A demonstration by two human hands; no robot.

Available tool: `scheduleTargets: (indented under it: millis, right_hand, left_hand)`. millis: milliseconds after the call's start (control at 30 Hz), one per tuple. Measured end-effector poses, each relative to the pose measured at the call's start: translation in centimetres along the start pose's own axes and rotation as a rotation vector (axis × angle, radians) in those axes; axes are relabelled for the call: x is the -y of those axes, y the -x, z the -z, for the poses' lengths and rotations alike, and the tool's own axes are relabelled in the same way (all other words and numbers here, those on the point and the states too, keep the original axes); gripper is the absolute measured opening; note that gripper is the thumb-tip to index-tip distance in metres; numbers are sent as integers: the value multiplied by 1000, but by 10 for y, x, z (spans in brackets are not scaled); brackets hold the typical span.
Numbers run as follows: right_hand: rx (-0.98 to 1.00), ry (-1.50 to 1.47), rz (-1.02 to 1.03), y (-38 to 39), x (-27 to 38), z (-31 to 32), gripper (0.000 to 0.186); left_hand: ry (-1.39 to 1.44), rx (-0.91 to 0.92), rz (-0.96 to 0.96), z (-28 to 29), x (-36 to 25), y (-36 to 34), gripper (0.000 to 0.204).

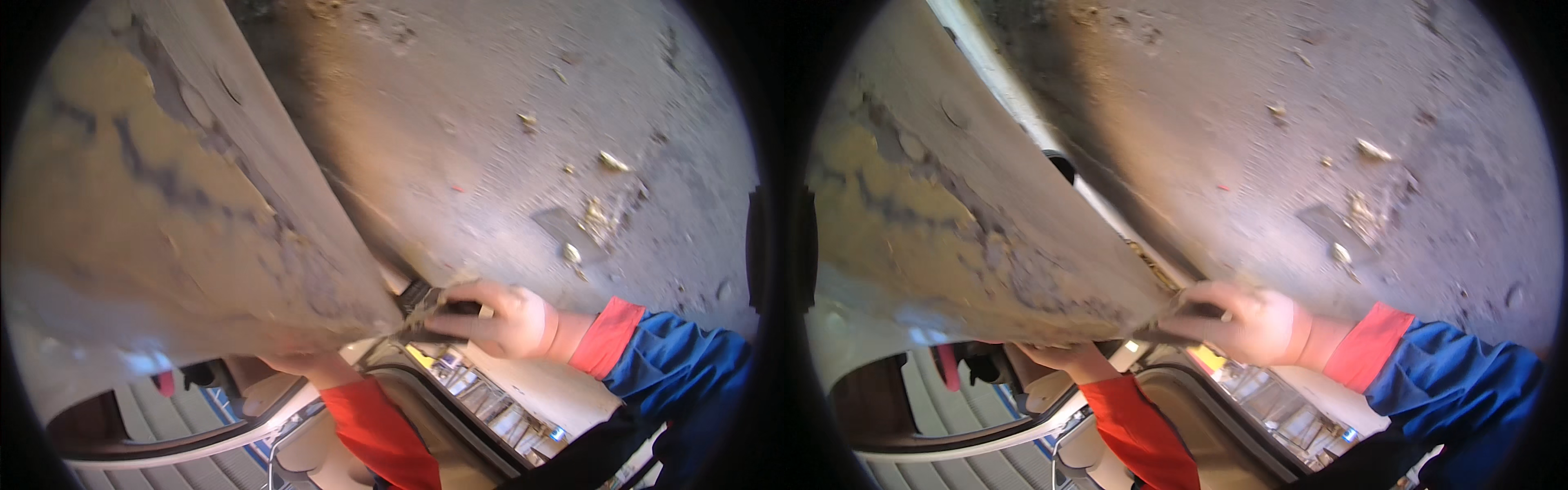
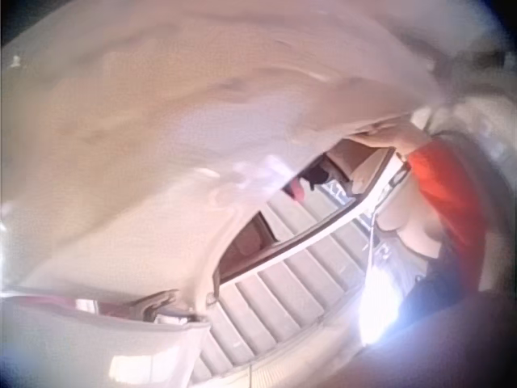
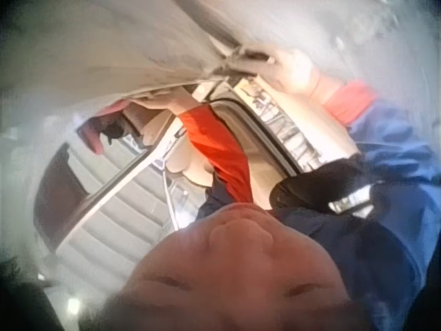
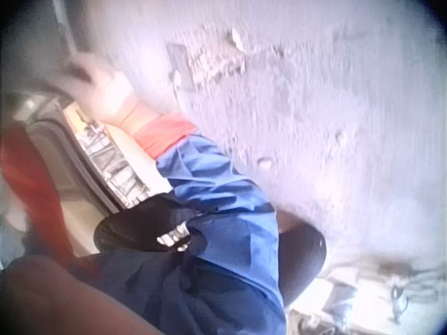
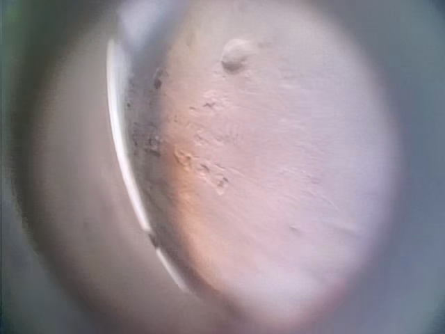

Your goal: The person applies beige body filler to a white car door panel using two metal putty knives. They repeatedly transfer filler from a larger knife to a smaller one and spread it along the door edge and inner panel, smoothing the surface in multiple passes.

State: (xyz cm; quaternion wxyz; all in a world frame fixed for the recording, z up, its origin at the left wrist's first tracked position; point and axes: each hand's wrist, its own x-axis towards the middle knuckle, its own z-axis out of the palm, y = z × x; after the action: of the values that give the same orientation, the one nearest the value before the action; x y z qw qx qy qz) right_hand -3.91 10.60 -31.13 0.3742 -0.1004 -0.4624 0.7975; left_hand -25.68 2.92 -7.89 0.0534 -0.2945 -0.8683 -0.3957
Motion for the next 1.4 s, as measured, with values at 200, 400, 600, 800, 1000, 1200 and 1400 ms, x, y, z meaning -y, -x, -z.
scheduleTargets:
  millis: [200, 400, 600, 800, 1000, 1200, 1400]
  right_hand:
    - [-68, 137, -489, 60, 44, 40, 42]
    - [-205, -289, -896, 54, 155, 84, 35]
    - [-190, -17, -790, 22, 241, 67, 35]
    - [133, 6, -527, 2, 303, 35, 47]
    - [866, 826, -48, -31, 343, 16, 41]
    - [1219, 922, -269, -40, 352, 30, 42]
    - [324, 219, -841, -35, 331, 48, 29]
  left_hand:
    - [176, -10, 114, 30, 19, -28, 47]
    - [977, 174, 411, 22, -16, -1, 38]
    - [694, 166, 514, 44, -103, 173, 60]
    - [969, 691, 608, 10, -137, 264, 50]
    - [1104, 723, 684, -21, -130, 278, 40]
    - [1367, 585, 703, -12, -127, 298, 41]
    - [1487, 752, 706, -15, -139, 312, 48]
